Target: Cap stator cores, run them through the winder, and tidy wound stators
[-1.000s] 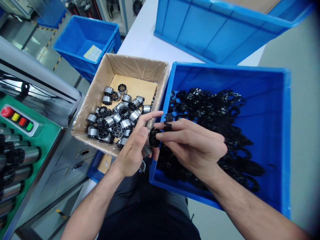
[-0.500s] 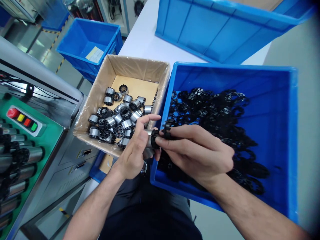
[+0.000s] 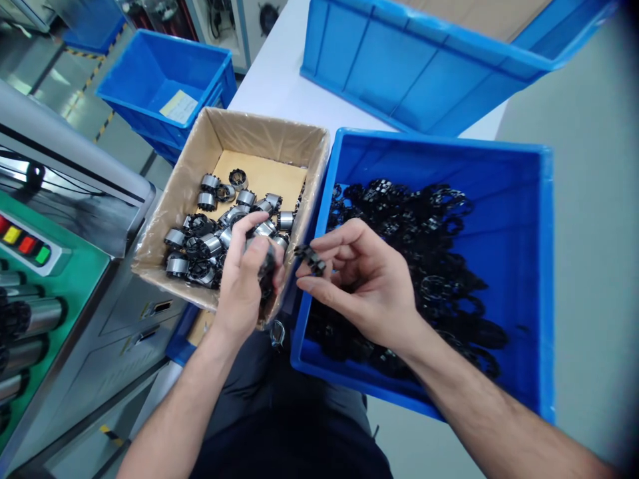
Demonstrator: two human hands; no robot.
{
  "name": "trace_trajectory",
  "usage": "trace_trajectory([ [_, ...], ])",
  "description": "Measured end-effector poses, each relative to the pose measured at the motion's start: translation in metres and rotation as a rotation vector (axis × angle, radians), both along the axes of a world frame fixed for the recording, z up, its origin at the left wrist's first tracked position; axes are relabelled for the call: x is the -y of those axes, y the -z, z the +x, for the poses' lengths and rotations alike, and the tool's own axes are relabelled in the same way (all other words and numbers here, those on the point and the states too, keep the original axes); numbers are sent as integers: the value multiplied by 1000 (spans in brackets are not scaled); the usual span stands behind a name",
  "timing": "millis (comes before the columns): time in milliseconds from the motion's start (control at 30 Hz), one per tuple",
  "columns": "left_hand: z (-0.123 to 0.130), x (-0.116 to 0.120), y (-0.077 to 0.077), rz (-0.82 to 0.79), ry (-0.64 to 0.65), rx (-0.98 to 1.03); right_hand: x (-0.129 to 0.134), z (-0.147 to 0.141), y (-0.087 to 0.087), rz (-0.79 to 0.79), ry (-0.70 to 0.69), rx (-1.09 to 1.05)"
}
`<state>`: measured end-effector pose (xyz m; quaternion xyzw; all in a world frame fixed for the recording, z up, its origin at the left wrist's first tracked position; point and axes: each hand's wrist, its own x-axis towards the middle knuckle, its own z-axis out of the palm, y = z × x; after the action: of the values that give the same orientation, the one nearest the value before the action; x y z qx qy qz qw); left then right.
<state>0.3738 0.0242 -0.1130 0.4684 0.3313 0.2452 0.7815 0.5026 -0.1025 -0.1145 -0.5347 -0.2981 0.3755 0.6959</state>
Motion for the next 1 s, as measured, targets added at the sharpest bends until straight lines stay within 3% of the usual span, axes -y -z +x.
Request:
trace_trajectory([
  [100, -4, -1, 5, 11, 89, -7, -2, 3, 3, 45, 18, 40],
  [233, -9, 0, 12, 119, 197, 30, 0, 7, 5, 53, 52, 317],
  [400, -14, 4, 10, 119, 274, 46, 6, 6, 3, -6, 172, 598],
  [533, -14, 8, 7, 208, 281, 76, 8, 1, 4, -24, 276, 657],
  [800, -15, 10, 11, 289, 301, 69, 9, 0, 6, 143, 268, 769],
  [1000, -19, 8, 13, 321, 355, 36, 13, 0, 7, 130, 306, 932],
])
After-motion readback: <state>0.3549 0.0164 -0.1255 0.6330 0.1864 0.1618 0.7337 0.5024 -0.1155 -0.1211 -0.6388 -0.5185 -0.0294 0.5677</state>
